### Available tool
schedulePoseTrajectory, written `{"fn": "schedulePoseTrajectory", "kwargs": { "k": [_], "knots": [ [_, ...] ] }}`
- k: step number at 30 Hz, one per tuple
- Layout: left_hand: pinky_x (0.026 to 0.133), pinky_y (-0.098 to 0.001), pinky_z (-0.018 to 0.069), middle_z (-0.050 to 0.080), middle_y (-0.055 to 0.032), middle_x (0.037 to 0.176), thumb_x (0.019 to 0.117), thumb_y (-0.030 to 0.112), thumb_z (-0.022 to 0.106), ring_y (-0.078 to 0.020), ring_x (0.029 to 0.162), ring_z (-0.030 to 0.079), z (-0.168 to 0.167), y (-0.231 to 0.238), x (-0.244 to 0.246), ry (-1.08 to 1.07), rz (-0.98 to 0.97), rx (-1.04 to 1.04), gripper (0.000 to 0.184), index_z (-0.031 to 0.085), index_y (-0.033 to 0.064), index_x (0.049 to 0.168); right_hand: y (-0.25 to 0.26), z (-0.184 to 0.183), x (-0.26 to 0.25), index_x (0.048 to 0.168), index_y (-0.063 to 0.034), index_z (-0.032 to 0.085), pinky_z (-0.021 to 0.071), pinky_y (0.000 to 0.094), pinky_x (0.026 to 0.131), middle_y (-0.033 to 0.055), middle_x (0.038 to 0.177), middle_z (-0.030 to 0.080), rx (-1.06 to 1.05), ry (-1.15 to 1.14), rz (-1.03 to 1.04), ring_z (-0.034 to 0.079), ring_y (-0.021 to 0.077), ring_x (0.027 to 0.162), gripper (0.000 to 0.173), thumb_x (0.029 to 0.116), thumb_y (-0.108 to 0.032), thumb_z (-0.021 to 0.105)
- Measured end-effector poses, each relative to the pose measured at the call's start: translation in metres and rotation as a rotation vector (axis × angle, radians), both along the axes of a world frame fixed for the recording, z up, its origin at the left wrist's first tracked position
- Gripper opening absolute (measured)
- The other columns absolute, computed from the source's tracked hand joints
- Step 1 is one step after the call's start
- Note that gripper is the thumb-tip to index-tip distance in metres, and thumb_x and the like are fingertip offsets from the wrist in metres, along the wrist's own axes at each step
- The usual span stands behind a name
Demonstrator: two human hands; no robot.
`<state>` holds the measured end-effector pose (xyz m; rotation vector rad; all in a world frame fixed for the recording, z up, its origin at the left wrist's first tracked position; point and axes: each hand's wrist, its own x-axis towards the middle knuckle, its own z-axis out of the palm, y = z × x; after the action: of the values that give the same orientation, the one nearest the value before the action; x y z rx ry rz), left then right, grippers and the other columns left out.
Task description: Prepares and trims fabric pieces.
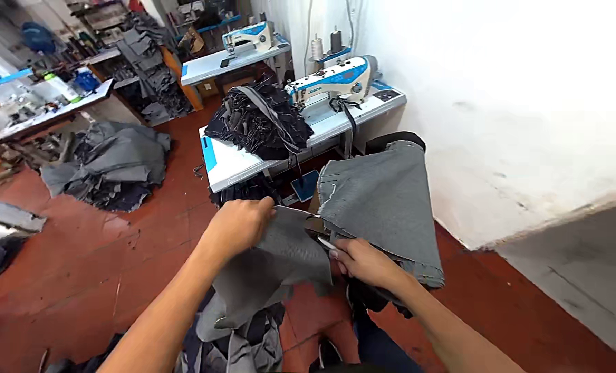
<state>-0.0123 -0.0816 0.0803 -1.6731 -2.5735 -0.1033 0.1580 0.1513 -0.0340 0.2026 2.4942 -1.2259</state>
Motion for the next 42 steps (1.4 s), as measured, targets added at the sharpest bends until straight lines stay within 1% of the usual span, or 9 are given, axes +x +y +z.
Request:
{"fn": "schedulePoseTrajectory", "kwargs": {
  "k": [4,7,13,17,23,29,33,39,42],
  "knots": [
    [0.067,-0.0572,0.0559,0.067,-0.014,0.075,0.1072,0.024,0.052,-0.0357,0.075,0.07,-0.034,-0.004,-0.017,-0.108,0.061,-0.114,0.025,0.067,0.0047,0.101,-0.019,0.017,-0.026,0.108,0.005,0.069,0.0524,0.057,0.092,0.0241,0.103,0.07,0.192,-0.015,-0.189,0.068,0.0394,0.101,0.038,0.1017,-0.032,0.064],
    [0.071,-0.0594,0.0565,0.068,-0.0169,0.08,0.1079,0.025,0.049,-0.0387,0.079,0.072,-0.047,-0.016,-0.012,-0.127,0.111,-0.137,0.029,0.067,0.0034,0.103,-0.044,0.031,-0.048,0.11,0.0037,0.069,0.0528,0.0596,0.092,0.0252,0.11,0.069,0.233,0.003,-0.147,0.067,0.0422,0.108,0.037,0.1035,-0.032,0.06],
    [0.067,-0.0604,0.0569,0.069,-0.0181,0.078,0.1084,0.033,0.044,-0.0405,0.075,0.072,-0.057,-0.034,-0.005,-0.139,0.152,-0.059,0.039,0.069,0.0027,0.106,-0.055,0.085,-0.03,0.116,0.0104,0.063,0.0535,0.0612,0.088,0.0301,0.126,0.061,0.358,-0.249,0.045,0.062,0.0472,0.116,0.023,0.0979,0.005,0.05],
    [0.068,-0.0603,0.057,0.069,-0.0182,0.079,0.1084,0.031,0.045,-0.0406,0.075,0.072,-0.063,-0.034,0.0,-0.19,0.193,-0.07,0.037,0.069,0.0026,0.108,-0.045,0.088,-0.032,0.116,0.0089,0.063,0.0543,0.0592,0.086,0.0287,0.121,0.064,0.371,-0.175,0.071,0.065,0.0457,0.112,0.021,0.1016,0.002,0.048],
    [0.065,-0.0509,0.0594,0.07,-0.0098,0.081,0.1062,0.037,0.046,-0.0274,0.073,0.071,-0.087,-0.054,0.012,-0.265,0.104,0.09,0.042,0.073,0.0072,0.097,-0.014,0.057,-0.07,0.118,0.0029,0.061,0.0542,0.056,0.087,0.0242,0.101,0.068,0.228,0.184,-0.061,0.069,0.0413,0.102,0.049,0.1128,-0.037,0.033],
    [0.077,-0.0305,0.0569,0.067,-0.0061,0.088,0.1028,0.039,0.055,-0.0131,0.084,0.065,-0.175,-0.043,0.043,-0.507,0.094,0.418,0.04,0.072,0.0075,0.085,0.102,0.027,-0.037,0.114,0.0001,0.066,0.0545,0.0525,0.082,0.0176,0.088,0.069,0.174,0.05,0.139,0.068,0.0326,0.084,0.033,0.1109,-0.025,0.044],
    [0.074,-0.0204,0.0512,0.063,-0.0026,0.081,0.1009,0.036,0.057,-0.0055,0.081,0.06,-0.153,-0.049,0.051,-0.488,0.307,0.575,0.039,0.067,0.0066,0.077,0.064,0.039,-0.03,0.107,0.0078,0.067,0.0513,0.0643,0.087,0.0305,0.105,0.067,0.287,-0.231,0.279,0.065,0.0485,0.103,0.032,0.1022,-0.024,0.063],
    [0.071,-0.0207,0.052,0.062,-0.0034,0.079,0.0996,0.032,0.058,-0.0067,0.078,0.061,-0.124,-0.035,0.071,-0.463,0.302,0.49,0.034,0.068,0.0077,0.079,-0.007,0.05,-0.054,0.121,0.0109,0.055,0.0554,0.0585,0.079,0.0304,0.109,0.065,0.348,-0.125,0.361,0.068,0.0478,0.101,0.024,0.1016,0.0,0.045],
    [0.074,-0.0207,0.0519,0.062,-0.0027,0.079,0.1006,0.032,0.059,-0.0067,0.08,0.061,-0.125,-0.043,0.078,-0.478,0.291,0.567,0.035,0.066,0.0079,0.077,-0.014,0.032,-0.053,0.119,0.0072,0.057,0.0569,0.0562,0.076,0.0276,0.105,0.068,0.332,0.063,0.31,0.07,0.045,0.098,0.032,0.1092,-0.015,0.037]
  ]
}}
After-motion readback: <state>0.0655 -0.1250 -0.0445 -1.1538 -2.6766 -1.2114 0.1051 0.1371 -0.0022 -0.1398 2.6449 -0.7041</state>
